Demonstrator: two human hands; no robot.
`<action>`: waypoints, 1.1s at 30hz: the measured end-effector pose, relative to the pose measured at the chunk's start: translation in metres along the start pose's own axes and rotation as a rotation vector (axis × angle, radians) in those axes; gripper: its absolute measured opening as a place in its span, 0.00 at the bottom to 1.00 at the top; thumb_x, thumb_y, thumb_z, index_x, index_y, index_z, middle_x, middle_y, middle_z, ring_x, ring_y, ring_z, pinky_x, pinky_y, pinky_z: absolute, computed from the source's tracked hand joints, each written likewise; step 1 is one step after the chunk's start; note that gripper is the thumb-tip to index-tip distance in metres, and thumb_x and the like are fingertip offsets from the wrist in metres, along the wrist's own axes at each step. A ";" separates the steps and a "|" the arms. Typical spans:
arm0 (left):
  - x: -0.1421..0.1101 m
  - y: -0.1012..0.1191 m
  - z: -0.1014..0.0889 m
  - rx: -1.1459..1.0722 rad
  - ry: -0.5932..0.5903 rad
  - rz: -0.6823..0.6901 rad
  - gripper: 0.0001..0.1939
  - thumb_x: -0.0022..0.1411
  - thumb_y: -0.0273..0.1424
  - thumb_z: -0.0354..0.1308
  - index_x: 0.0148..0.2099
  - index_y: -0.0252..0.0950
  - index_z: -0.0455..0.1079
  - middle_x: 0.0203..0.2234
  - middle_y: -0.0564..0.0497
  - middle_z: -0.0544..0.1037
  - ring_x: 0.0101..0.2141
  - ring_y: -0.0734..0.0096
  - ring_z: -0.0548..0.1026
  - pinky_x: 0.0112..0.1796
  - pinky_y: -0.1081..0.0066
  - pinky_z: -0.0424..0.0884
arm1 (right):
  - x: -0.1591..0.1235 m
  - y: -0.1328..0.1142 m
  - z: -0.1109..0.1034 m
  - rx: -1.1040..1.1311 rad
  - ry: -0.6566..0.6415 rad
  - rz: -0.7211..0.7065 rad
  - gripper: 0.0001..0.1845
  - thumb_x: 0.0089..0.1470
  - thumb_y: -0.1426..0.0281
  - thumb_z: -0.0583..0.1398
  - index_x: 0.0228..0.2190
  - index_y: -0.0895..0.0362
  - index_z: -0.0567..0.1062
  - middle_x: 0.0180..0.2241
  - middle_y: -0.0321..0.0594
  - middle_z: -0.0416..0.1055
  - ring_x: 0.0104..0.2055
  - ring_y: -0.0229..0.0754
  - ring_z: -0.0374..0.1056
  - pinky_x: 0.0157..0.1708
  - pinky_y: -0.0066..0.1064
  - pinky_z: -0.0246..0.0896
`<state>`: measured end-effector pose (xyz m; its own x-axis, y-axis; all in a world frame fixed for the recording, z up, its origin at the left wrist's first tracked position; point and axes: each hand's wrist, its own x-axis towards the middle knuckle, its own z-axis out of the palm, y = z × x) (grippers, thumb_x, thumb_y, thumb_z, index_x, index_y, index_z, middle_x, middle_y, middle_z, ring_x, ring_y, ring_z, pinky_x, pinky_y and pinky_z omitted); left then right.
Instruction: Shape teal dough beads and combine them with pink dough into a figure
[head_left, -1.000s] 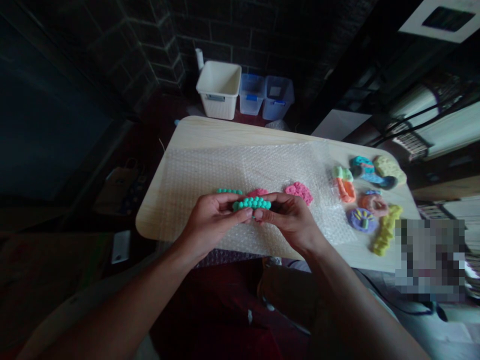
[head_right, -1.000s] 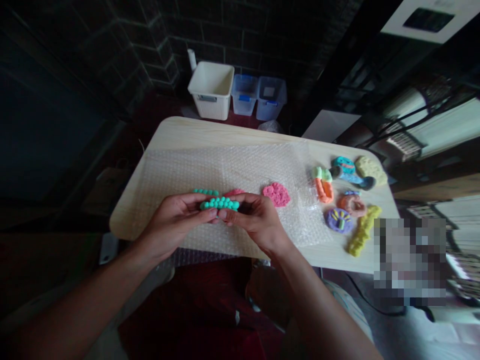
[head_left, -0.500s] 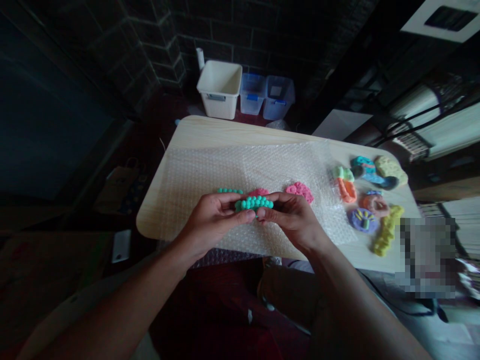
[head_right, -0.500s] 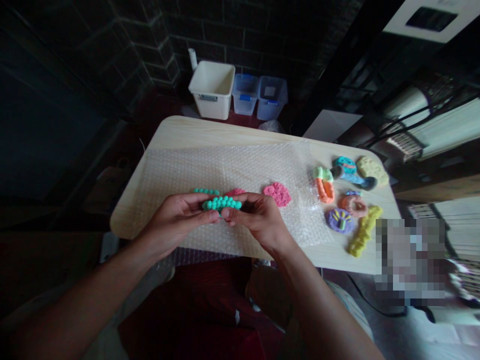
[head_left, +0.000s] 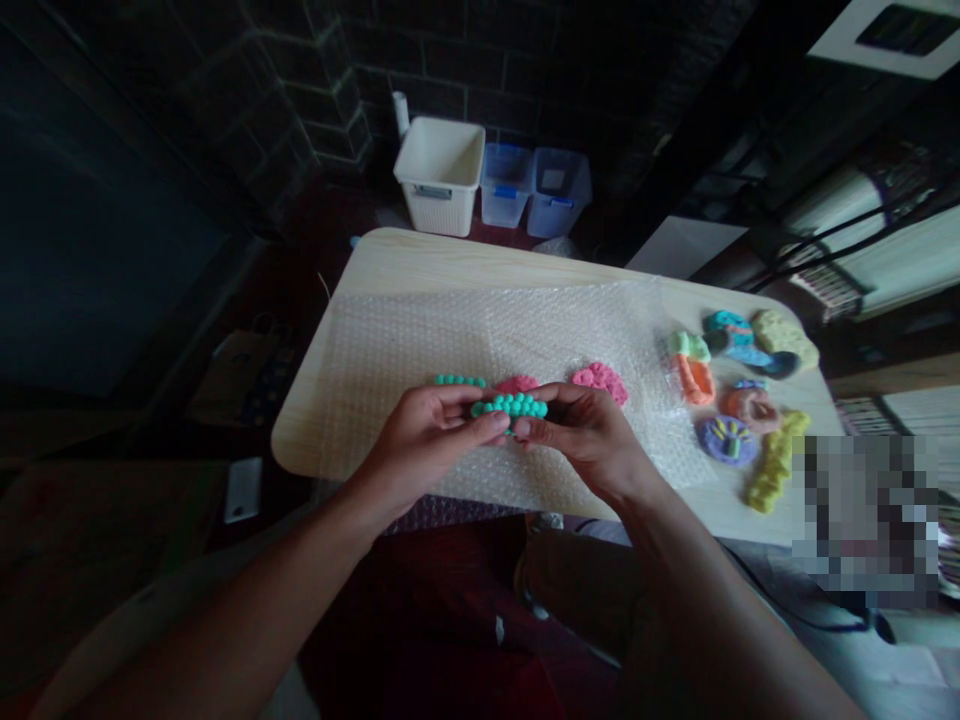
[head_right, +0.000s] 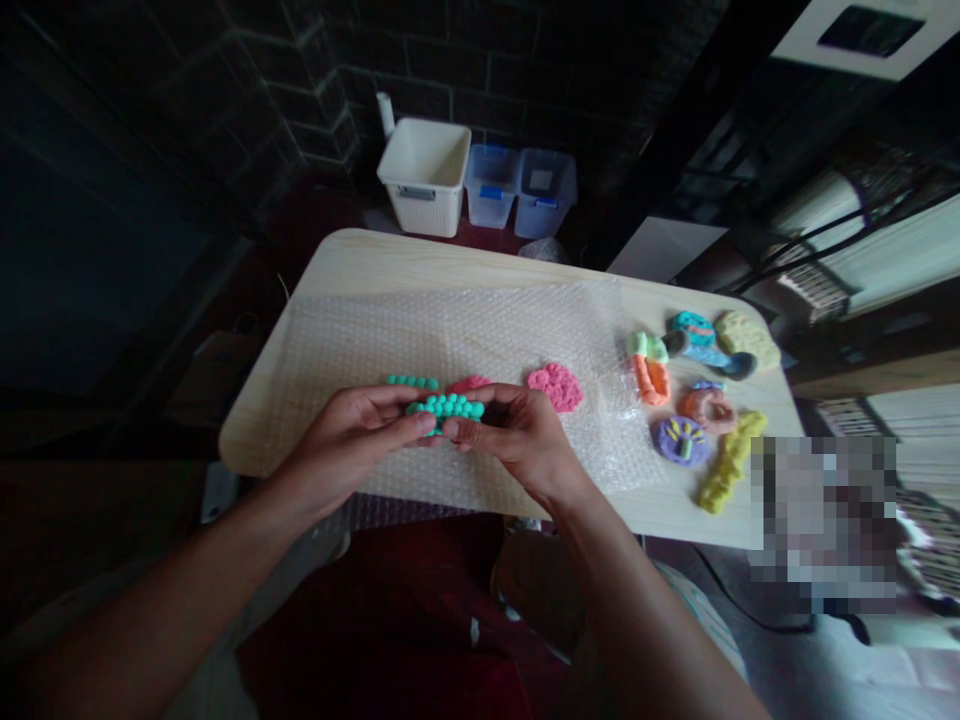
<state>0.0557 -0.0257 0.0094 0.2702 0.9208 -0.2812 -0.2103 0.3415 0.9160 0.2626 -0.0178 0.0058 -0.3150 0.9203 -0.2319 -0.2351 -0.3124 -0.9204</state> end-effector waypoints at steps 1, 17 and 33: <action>0.000 0.001 0.001 -0.012 0.014 0.004 0.17 0.56 0.36 0.79 0.46 0.34 0.85 0.40 0.45 0.88 0.37 0.63 0.85 0.41 0.66 0.83 | 0.000 0.000 0.000 0.001 0.000 0.005 0.16 0.44 0.66 0.81 0.36 0.55 0.87 0.34 0.38 0.84 0.31 0.37 0.76 0.32 0.29 0.75; -0.001 -0.005 0.003 0.044 0.069 0.139 0.23 0.59 0.35 0.77 0.54 0.34 0.81 0.46 0.42 0.88 0.44 0.58 0.87 0.46 0.65 0.84 | 0.000 0.003 0.012 -0.049 0.116 -0.126 0.15 0.48 0.64 0.79 0.38 0.55 0.87 0.34 0.40 0.84 0.32 0.40 0.77 0.33 0.33 0.77; -0.008 0.004 0.007 0.150 0.067 0.237 0.15 0.65 0.34 0.72 0.53 0.37 0.85 0.46 0.44 0.89 0.41 0.59 0.88 0.45 0.62 0.87 | -0.005 0.003 0.014 -0.097 0.119 -0.238 0.13 0.54 0.66 0.76 0.43 0.47 0.89 0.38 0.39 0.86 0.31 0.42 0.79 0.30 0.37 0.82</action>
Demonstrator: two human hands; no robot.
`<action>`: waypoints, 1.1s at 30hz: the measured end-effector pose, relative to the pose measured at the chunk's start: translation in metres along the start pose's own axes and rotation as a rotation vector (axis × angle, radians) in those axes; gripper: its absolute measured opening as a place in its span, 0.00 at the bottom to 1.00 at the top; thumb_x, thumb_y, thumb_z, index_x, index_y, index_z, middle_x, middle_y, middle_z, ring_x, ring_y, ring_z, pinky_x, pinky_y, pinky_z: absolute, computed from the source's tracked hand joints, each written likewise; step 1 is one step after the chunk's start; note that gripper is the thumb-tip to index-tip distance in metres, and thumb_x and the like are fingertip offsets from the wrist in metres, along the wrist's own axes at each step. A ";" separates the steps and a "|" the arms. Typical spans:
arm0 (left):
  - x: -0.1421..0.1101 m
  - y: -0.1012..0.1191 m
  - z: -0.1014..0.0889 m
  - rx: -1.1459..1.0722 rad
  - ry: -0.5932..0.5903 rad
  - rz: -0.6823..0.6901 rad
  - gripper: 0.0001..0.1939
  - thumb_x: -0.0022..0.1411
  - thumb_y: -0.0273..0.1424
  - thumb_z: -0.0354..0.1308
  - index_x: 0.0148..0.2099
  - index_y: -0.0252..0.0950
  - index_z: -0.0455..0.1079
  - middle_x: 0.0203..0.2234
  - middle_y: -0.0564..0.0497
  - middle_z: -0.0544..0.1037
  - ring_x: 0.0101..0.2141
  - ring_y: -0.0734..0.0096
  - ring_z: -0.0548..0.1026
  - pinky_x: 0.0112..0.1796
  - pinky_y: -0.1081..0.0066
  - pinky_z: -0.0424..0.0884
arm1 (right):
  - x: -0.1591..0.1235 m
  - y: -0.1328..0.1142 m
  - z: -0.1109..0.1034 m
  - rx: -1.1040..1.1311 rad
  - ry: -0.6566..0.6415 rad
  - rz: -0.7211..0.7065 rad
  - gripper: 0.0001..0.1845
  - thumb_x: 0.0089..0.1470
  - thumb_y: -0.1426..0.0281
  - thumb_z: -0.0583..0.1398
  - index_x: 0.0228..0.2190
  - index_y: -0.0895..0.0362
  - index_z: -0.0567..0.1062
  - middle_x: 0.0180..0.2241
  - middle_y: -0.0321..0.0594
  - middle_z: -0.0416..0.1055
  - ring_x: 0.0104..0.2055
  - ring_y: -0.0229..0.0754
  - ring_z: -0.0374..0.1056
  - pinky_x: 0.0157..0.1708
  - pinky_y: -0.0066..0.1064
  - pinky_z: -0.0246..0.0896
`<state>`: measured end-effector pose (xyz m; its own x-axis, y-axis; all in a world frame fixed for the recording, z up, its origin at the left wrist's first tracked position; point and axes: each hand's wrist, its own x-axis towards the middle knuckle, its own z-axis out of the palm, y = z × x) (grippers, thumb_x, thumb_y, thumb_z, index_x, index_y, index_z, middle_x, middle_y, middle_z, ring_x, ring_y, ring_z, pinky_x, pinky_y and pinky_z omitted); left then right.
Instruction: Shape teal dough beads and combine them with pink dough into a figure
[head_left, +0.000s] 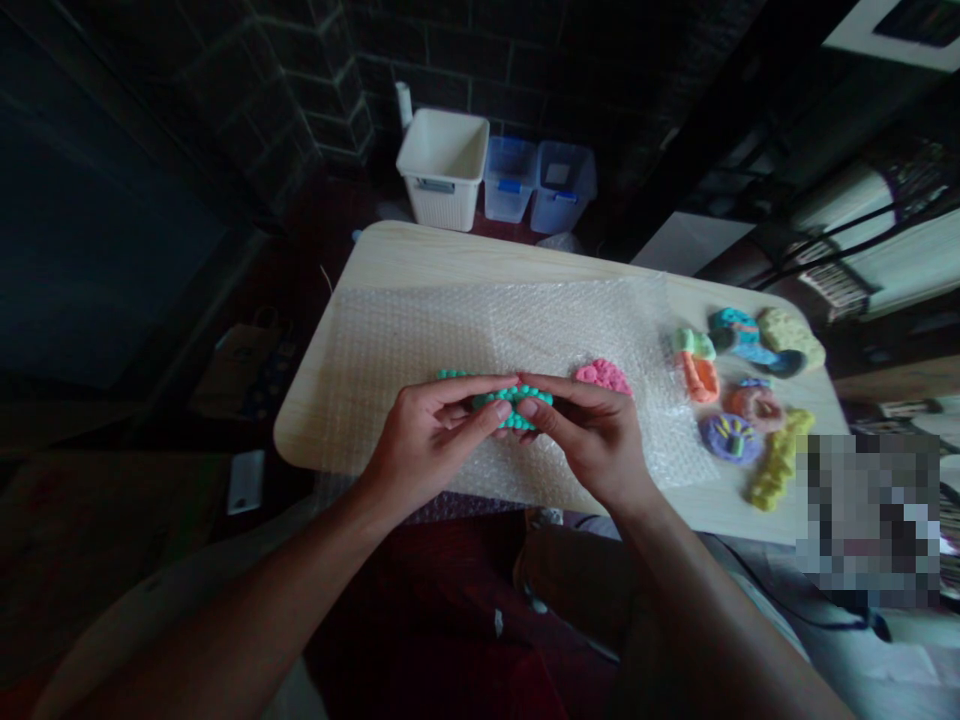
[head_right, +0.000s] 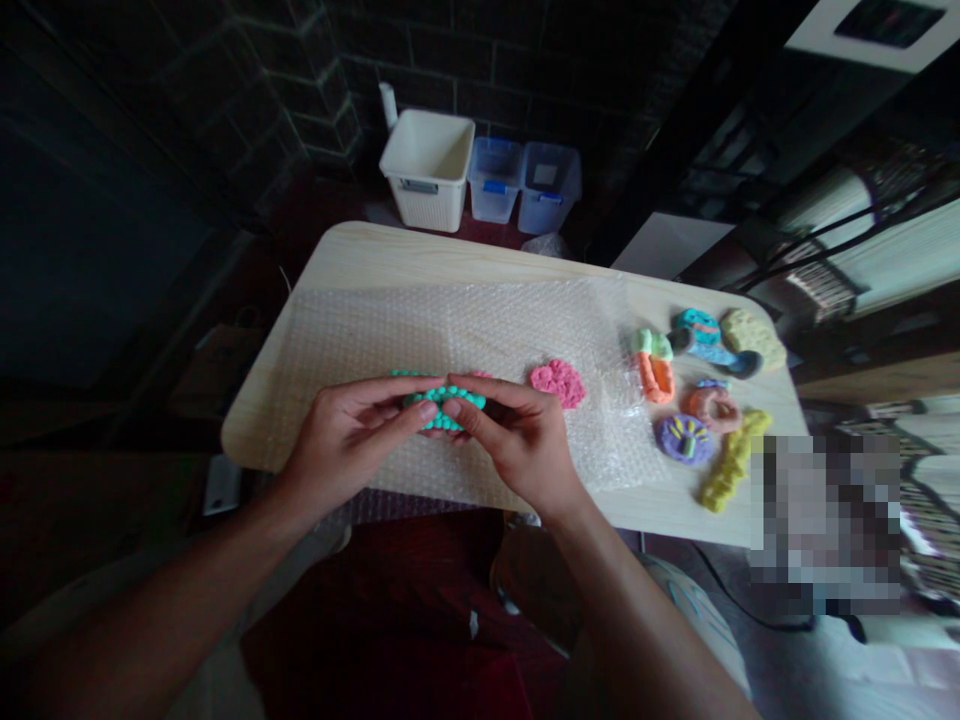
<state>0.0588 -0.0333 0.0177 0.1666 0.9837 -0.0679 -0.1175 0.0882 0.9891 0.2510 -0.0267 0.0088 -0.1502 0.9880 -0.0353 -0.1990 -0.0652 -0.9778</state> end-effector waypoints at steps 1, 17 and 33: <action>0.000 0.000 0.000 -0.005 0.001 0.003 0.14 0.65 0.34 0.72 0.53 0.37 0.85 0.46 0.44 0.89 0.41 0.59 0.88 0.44 0.63 0.87 | 0.000 0.000 0.000 0.001 -0.009 -0.003 0.12 0.55 0.66 0.76 0.43 0.46 0.89 0.38 0.38 0.86 0.31 0.42 0.79 0.30 0.37 0.82; 0.003 -0.004 -0.001 -0.016 0.001 0.061 0.12 0.63 0.32 0.73 0.49 0.36 0.86 0.43 0.44 0.90 0.40 0.60 0.88 0.42 0.66 0.87 | 0.001 -0.004 0.003 -0.012 -0.057 -0.026 0.10 0.55 0.65 0.76 0.41 0.47 0.90 0.37 0.40 0.86 0.33 0.41 0.79 0.32 0.33 0.80; 0.005 -0.009 0.001 -0.023 0.028 0.115 0.08 0.63 0.30 0.74 0.45 0.38 0.87 0.40 0.46 0.90 0.38 0.65 0.88 0.40 0.71 0.85 | 0.002 0.000 0.005 0.023 -0.017 -0.015 0.09 0.53 0.64 0.77 0.38 0.48 0.90 0.37 0.40 0.86 0.32 0.39 0.77 0.32 0.31 0.78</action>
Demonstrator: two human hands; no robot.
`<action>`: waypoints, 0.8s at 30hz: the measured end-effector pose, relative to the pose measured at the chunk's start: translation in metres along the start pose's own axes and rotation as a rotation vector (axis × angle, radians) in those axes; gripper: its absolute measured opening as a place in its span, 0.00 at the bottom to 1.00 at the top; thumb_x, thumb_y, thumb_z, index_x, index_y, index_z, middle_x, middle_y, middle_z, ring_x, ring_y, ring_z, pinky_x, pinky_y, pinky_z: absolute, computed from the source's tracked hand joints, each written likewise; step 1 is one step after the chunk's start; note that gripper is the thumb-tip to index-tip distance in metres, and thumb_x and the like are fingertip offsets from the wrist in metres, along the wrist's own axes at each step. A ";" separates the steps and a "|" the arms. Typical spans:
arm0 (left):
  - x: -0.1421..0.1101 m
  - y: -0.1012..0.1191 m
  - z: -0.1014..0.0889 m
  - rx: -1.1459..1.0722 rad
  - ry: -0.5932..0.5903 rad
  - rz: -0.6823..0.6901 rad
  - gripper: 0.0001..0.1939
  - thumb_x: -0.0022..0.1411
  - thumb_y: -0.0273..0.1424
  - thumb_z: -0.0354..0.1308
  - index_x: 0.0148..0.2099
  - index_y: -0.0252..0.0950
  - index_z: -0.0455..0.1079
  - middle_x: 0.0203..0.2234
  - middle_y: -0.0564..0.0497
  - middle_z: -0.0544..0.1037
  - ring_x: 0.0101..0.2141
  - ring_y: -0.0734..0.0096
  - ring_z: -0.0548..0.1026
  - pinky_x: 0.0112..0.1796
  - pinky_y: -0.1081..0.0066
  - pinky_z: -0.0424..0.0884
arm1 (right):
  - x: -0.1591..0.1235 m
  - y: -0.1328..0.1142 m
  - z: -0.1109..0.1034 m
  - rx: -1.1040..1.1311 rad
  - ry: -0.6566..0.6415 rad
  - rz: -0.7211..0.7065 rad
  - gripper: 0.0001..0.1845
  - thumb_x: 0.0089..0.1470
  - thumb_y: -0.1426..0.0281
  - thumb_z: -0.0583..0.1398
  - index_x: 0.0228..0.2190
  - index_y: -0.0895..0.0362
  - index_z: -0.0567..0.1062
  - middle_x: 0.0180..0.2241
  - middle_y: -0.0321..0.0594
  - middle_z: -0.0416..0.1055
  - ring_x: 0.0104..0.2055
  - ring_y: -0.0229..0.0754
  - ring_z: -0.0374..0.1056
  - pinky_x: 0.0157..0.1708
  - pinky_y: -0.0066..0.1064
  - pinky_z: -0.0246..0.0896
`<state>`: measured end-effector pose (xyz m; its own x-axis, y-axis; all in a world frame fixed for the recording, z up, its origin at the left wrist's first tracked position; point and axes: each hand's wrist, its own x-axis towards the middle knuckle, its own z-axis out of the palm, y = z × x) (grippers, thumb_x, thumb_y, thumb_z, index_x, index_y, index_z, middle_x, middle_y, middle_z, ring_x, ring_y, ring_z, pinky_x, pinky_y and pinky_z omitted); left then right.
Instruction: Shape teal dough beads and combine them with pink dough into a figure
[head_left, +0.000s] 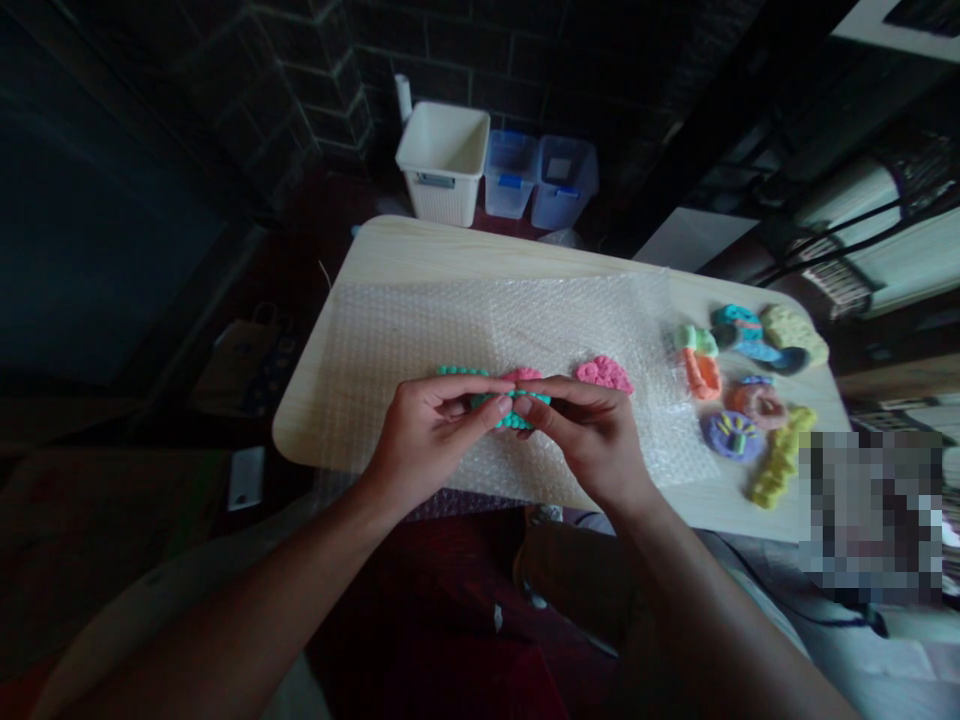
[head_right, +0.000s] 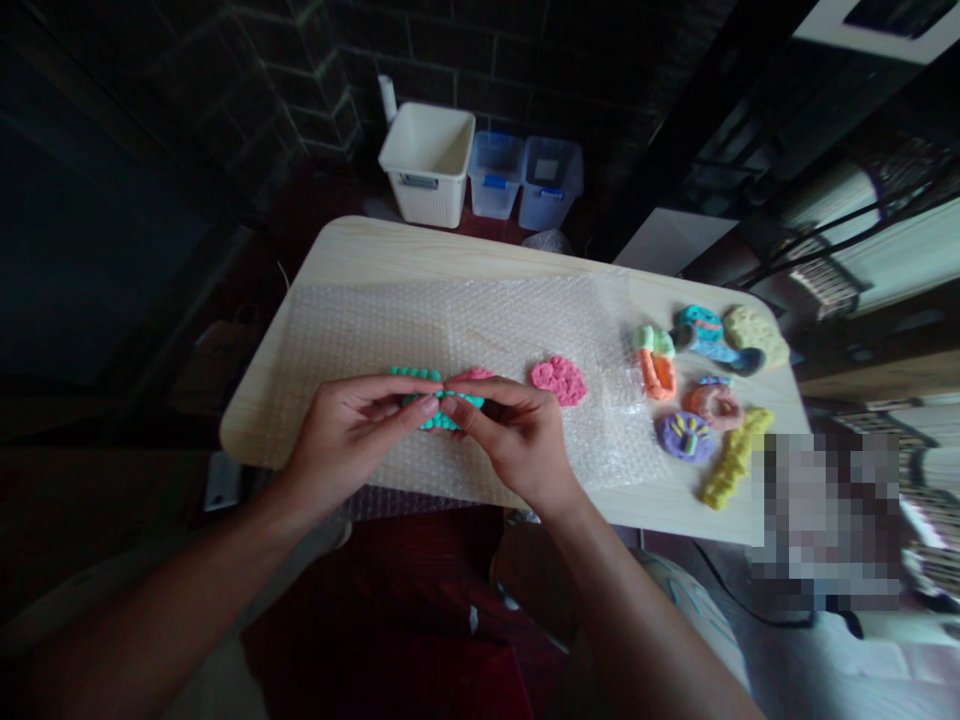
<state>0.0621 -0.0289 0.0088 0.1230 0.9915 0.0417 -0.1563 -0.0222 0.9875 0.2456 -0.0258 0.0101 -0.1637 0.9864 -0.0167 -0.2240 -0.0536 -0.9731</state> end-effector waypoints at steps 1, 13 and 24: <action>0.000 0.000 0.000 0.001 0.001 -0.002 0.07 0.63 0.30 0.74 0.45 0.38 0.87 0.40 0.47 0.90 0.37 0.66 0.88 0.40 0.72 0.84 | 0.000 0.000 0.001 0.000 0.002 0.003 0.09 0.53 0.64 0.77 0.38 0.48 0.90 0.37 0.40 0.86 0.31 0.38 0.76 0.32 0.30 0.78; 0.001 -0.004 0.001 -0.076 -0.011 -0.076 0.09 0.63 0.33 0.74 0.46 0.39 0.87 0.42 0.45 0.90 0.41 0.62 0.88 0.47 0.66 0.84 | 0.001 0.004 -0.001 0.024 0.038 0.063 0.10 0.51 0.63 0.78 0.37 0.48 0.91 0.34 0.39 0.85 0.29 0.37 0.75 0.30 0.30 0.77; 0.001 0.000 -0.001 -0.012 0.004 -0.103 0.11 0.64 0.34 0.73 0.48 0.39 0.87 0.43 0.45 0.90 0.45 0.58 0.88 0.50 0.63 0.84 | 0.001 0.006 0.000 0.035 0.054 0.091 0.09 0.53 0.63 0.77 0.38 0.47 0.90 0.36 0.38 0.87 0.34 0.38 0.78 0.35 0.31 0.78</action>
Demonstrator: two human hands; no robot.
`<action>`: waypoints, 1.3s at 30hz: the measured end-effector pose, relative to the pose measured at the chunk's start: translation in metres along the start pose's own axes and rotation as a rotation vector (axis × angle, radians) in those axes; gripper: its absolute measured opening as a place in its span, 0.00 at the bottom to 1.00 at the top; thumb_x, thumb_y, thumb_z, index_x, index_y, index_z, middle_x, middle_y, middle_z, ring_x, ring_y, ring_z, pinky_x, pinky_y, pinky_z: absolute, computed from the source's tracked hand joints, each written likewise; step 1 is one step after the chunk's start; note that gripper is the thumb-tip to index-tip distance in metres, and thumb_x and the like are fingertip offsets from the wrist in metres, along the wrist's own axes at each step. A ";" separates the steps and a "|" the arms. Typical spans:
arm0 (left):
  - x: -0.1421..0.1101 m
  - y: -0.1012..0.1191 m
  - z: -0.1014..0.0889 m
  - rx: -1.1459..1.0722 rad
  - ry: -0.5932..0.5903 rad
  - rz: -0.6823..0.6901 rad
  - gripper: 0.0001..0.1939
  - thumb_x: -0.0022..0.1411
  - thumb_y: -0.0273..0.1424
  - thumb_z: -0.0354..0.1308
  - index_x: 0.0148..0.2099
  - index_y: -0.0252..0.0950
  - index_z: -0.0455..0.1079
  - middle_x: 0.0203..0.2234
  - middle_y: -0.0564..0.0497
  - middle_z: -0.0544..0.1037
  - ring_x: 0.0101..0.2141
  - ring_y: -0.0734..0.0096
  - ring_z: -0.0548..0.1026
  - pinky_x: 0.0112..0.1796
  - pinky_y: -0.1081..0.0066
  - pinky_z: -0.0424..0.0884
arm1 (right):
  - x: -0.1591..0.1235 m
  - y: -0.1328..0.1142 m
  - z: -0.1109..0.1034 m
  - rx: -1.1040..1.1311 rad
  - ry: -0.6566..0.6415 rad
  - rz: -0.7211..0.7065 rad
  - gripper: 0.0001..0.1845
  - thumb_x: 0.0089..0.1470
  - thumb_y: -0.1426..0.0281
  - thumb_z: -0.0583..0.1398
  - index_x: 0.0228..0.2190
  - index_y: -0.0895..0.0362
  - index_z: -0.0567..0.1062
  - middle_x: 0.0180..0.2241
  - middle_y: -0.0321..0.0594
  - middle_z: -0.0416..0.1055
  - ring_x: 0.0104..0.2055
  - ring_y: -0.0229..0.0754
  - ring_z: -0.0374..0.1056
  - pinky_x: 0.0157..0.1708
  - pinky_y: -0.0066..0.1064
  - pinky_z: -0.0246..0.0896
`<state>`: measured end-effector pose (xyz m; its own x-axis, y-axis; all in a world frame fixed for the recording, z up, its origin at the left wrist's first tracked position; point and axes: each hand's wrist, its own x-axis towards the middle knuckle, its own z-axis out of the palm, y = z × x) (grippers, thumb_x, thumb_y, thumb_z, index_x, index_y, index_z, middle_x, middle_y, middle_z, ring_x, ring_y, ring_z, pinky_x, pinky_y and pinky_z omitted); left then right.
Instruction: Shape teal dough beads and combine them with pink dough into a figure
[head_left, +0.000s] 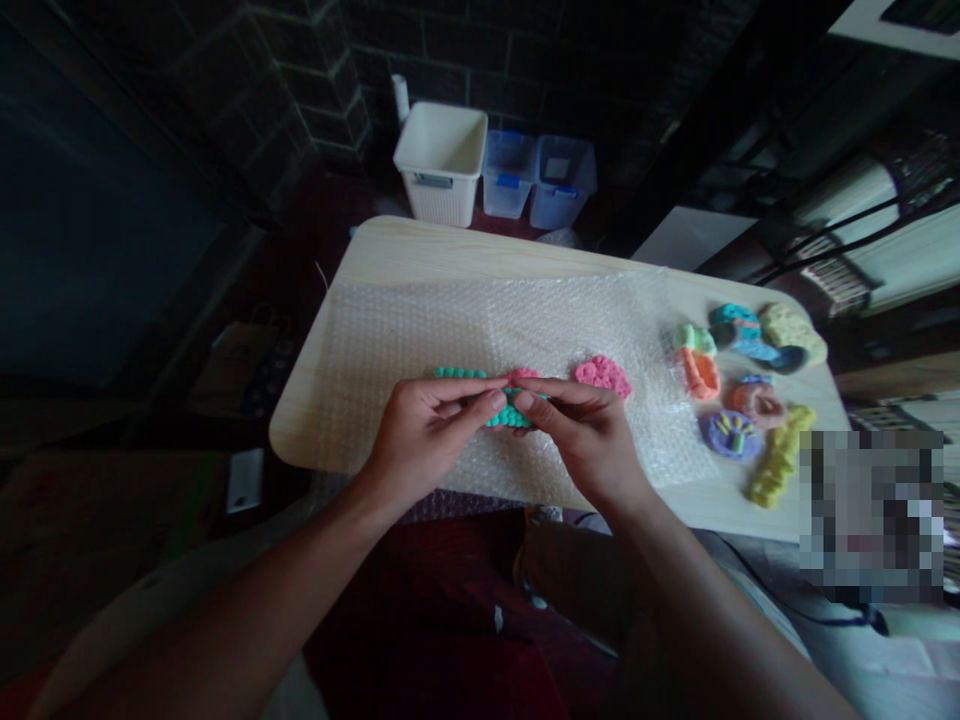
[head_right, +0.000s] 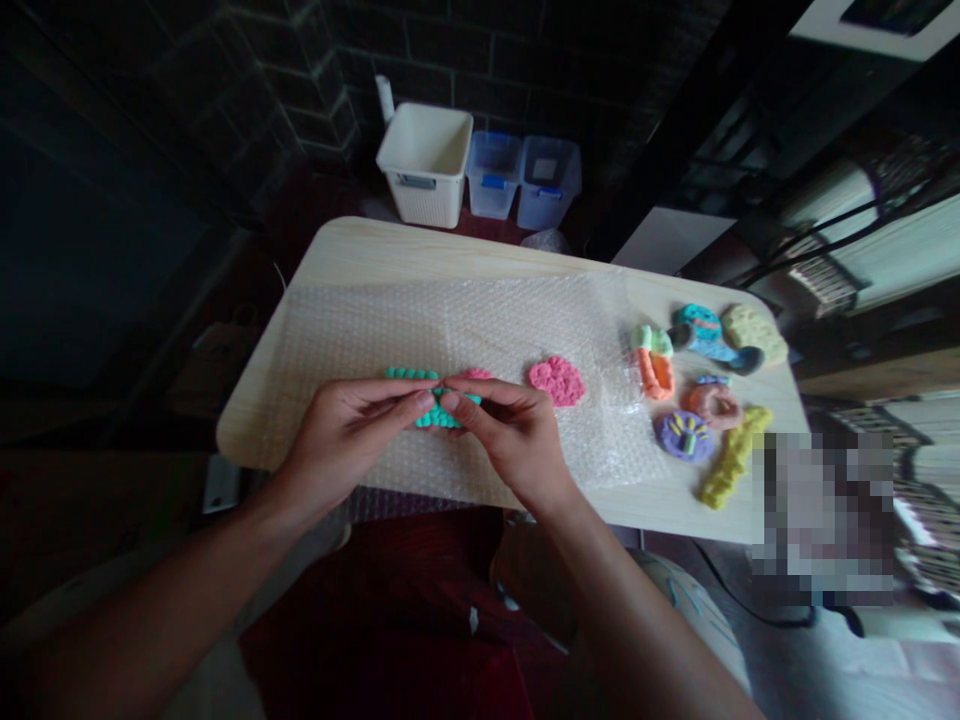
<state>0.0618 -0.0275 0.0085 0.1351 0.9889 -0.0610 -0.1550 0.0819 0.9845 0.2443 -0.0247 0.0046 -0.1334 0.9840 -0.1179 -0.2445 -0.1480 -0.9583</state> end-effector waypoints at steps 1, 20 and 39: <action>0.000 0.001 0.000 0.003 -0.004 -0.002 0.11 0.64 0.35 0.73 0.48 0.39 0.87 0.43 0.44 0.90 0.45 0.57 0.88 0.50 0.63 0.84 | 0.000 0.000 0.000 -0.001 0.007 -0.002 0.09 0.53 0.63 0.77 0.38 0.47 0.90 0.36 0.39 0.87 0.34 0.39 0.78 0.35 0.31 0.78; 0.001 -0.005 0.001 -0.046 -0.024 -0.082 0.19 0.59 0.40 0.76 0.50 0.36 0.86 0.45 0.42 0.89 0.41 0.58 0.87 0.46 0.62 0.84 | 0.000 -0.001 0.003 -0.003 0.044 -0.002 0.11 0.48 0.61 0.79 0.33 0.50 0.90 0.35 0.39 0.85 0.29 0.37 0.74 0.30 0.30 0.75; 0.001 0.000 0.002 -0.132 -0.030 -0.203 0.18 0.55 0.36 0.79 0.46 0.34 0.86 0.39 0.44 0.89 0.36 0.59 0.87 0.42 0.60 0.87 | 0.000 0.001 0.001 0.013 -0.009 0.068 0.13 0.47 0.62 0.79 0.36 0.50 0.90 0.34 0.39 0.86 0.32 0.40 0.78 0.33 0.33 0.79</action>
<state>0.0636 -0.0263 0.0090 0.2051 0.9467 -0.2485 -0.2479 0.2958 0.9225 0.2432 -0.0253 0.0041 -0.1586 0.9708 -0.1800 -0.2469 -0.2155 -0.9448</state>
